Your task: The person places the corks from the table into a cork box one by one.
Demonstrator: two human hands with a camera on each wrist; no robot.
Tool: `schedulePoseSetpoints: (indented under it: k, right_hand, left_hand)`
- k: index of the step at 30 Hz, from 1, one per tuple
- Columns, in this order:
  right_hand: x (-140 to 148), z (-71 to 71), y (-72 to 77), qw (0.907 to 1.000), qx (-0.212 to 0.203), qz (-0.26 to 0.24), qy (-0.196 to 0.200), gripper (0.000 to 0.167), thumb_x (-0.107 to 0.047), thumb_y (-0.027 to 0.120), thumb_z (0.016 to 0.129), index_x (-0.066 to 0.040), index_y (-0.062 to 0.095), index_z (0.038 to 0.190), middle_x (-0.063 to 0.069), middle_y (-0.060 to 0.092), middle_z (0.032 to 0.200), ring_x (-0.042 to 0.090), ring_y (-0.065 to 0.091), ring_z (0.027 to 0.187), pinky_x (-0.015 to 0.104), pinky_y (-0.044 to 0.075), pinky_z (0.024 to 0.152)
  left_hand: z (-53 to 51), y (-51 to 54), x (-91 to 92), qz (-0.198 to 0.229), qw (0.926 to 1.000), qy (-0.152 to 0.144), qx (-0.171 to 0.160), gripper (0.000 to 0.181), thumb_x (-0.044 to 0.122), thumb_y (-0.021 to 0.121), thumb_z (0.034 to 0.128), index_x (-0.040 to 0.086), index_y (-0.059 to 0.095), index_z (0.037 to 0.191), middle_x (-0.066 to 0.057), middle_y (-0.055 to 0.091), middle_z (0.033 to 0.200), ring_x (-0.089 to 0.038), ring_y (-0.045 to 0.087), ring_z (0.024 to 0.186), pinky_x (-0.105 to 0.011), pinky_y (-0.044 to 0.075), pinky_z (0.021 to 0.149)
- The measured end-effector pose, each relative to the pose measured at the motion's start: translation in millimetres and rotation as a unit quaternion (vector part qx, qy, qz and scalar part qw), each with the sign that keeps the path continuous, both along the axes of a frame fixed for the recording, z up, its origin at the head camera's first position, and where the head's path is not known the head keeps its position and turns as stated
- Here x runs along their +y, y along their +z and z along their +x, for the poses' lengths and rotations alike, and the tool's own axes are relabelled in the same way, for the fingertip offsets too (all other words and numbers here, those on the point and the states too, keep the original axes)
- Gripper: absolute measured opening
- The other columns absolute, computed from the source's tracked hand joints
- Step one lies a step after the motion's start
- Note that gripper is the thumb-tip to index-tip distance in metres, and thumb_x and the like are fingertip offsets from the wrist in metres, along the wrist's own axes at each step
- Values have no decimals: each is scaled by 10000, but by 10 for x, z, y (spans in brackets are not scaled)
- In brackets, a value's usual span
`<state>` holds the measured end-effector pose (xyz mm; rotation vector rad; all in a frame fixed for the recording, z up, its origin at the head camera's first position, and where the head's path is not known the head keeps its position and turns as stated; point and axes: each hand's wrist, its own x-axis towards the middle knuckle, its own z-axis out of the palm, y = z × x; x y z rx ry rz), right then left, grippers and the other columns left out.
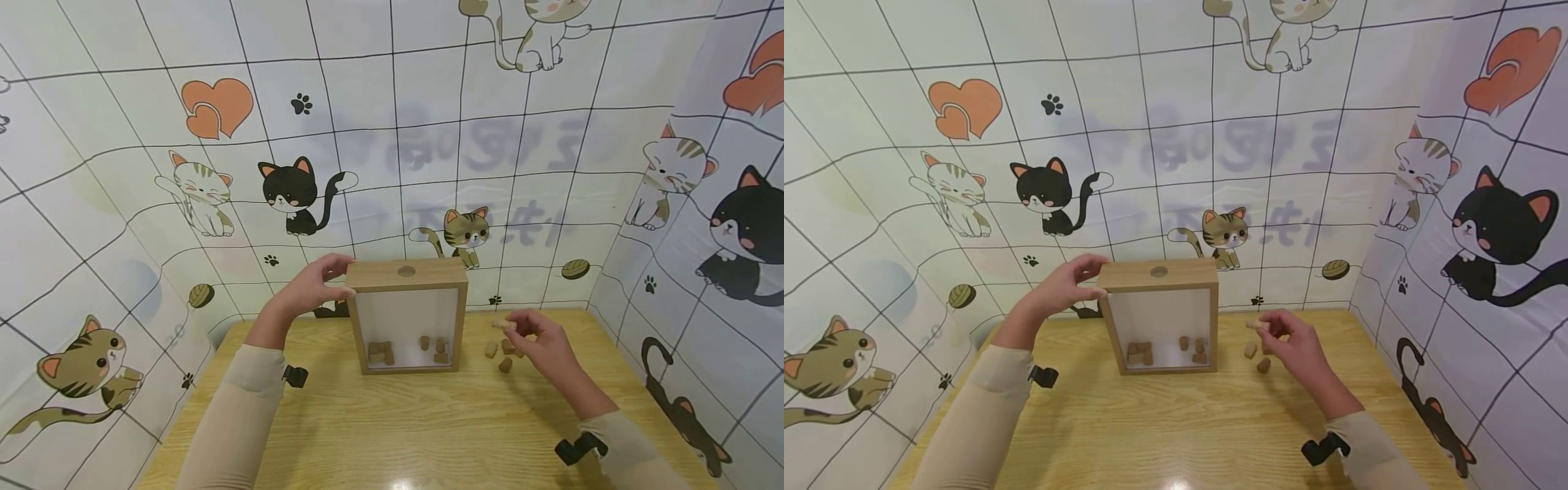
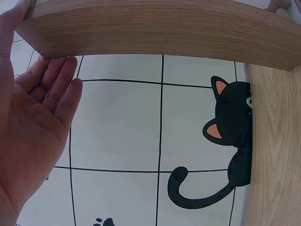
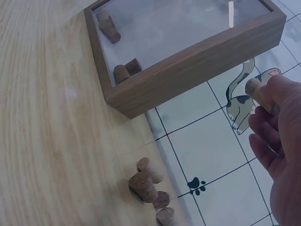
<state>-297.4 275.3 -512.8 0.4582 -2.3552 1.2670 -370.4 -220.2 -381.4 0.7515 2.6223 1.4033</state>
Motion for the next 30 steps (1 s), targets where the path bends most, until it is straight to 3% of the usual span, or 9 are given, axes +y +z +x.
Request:
schedulePoseSetpoints:
  k: [12,20,24,30]
  right_hand:
    - [-39,-200,407,9934,1039,357,323,315,93,792,964,-53,738,1238,-17,615,904,86,622,773,164,510,682]
    - [-104,-313,731,9921,1105,17,598,328,122,764,972,-65,749,1241,34,637,1017,113,618,772,197,478,655]
    - [-208,-284,923,9919,1124,-126,584,306,151,725,976,-3,738,1241,87,627,1036,96,608,797,173,461,665]
    - [-367,-190,1183,9860,1377,-287,897,261,181,693,977,75,714,1214,141,602,1000,97,585,849,150,484,750]
  left_hand:
    - [-1,2,-4,15,10000,-11,5,743,283,891,952,143,530,1586,-112,531,1619,-369,405,1604,-640,366,1266]
    - [27,15,-11,-37,10000,9,-8,749,276,891,955,127,526,1591,-135,515,1635,-385,390,1611,-627,345,1281]
    - [15,12,-8,-38,10000,8,-2,743,276,890,955,133,529,1588,-129,521,1628,-380,395,1609,-621,350,1281]
    - [22,18,-7,-45,10000,20,23,749,277,893,955,124,526,1590,-132,522,1629,-384,389,1611,-639,338,1281]
